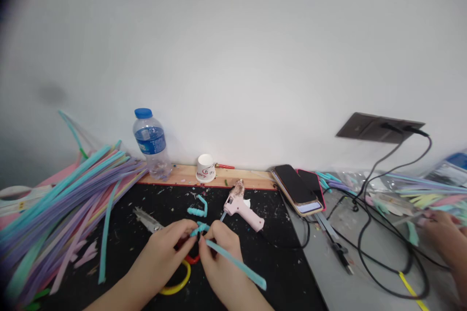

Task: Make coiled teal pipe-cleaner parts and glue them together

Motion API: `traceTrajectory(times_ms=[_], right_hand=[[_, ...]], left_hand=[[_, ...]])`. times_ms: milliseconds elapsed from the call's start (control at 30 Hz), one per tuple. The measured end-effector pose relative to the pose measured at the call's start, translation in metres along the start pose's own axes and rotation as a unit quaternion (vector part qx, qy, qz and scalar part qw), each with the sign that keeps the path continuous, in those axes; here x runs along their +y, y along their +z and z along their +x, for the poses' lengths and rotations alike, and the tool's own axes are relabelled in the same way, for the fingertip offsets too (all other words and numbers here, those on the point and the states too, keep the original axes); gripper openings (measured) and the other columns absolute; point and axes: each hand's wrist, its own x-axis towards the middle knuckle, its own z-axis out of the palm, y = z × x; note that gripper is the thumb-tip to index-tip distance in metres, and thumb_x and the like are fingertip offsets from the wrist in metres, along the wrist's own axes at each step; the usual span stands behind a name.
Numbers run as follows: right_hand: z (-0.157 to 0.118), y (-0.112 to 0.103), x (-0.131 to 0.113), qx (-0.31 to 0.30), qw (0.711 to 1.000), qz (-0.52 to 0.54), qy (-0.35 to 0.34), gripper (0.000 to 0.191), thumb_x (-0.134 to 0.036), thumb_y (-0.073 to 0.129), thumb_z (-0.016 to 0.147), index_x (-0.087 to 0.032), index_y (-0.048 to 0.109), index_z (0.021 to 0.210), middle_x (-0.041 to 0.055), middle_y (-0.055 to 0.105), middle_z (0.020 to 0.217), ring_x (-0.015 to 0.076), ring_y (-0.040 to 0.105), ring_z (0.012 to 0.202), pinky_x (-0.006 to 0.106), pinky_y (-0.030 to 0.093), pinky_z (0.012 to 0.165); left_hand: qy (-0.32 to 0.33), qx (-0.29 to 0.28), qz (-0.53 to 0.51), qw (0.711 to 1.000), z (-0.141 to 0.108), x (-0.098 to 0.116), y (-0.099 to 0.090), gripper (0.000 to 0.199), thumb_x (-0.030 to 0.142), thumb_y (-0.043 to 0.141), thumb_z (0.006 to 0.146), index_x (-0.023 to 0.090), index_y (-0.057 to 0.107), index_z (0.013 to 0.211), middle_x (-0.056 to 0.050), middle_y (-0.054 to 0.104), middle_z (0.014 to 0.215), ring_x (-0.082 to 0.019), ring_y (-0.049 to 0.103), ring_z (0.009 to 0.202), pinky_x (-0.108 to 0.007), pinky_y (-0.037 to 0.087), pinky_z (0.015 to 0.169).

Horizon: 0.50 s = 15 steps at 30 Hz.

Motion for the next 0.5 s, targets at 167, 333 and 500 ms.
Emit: traceTrajectory(times_ms=[167, 333, 500], right_hand=[[0.000, 0.000, -0.001, -0.004, 1.000, -0.003, -0.005, 0.021, -0.012, 0.047, 0.080, -0.020, 0.039, 0.062, -0.0036, 0.043, 0.060, 0.0109, 0.043, 0.053, 0.022, 0.033, 0.051], [-0.001, -0.004, -0.006, -0.002, 1.000, 0.028, -0.014, 0.019, -0.014, 0.046, 0.082, -0.019, 0.043, 0.064, -0.0017, 0.047, 0.064, 0.0118, 0.046, 0.057, 0.023, 0.036, 0.054], [0.001, -0.007, -0.006, 0.005, 0.998, 0.066, -0.004, 0.016, -0.014, 0.046, 0.082, -0.019, 0.046, 0.067, -0.0017, 0.049, 0.064, 0.0120, 0.047, 0.058, 0.023, 0.037, 0.054]], left_hand=[[0.007, -0.001, -0.014, 1.000, 0.000, -0.002, 0.001, 0.018, 0.015, 0.043, 0.084, 0.023, 0.057, 0.090, -0.001, 0.067, 0.084, -0.017, 0.061, 0.076, -0.025, 0.042, 0.069], [0.001, 0.000, -0.099, 0.995, 0.001, 0.003, -0.002, 0.021, 0.017, 0.042, 0.084, 0.023, 0.062, 0.088, 0.000, 0.068, 0.080, -0.015, 0.062, 0.073, -0.022, 0.044, 0.068], [-0.043, -0.018, -0.219, 0.975, 0.005, 0.009, -0.005, 0.021, 0.021, 0.045, 0.084, 0.020, 0.065, 0.088, -0.001, 0.069, 0.074, -0.015, 0.062, 0.068, -0.022, 0.046, 0.063]])
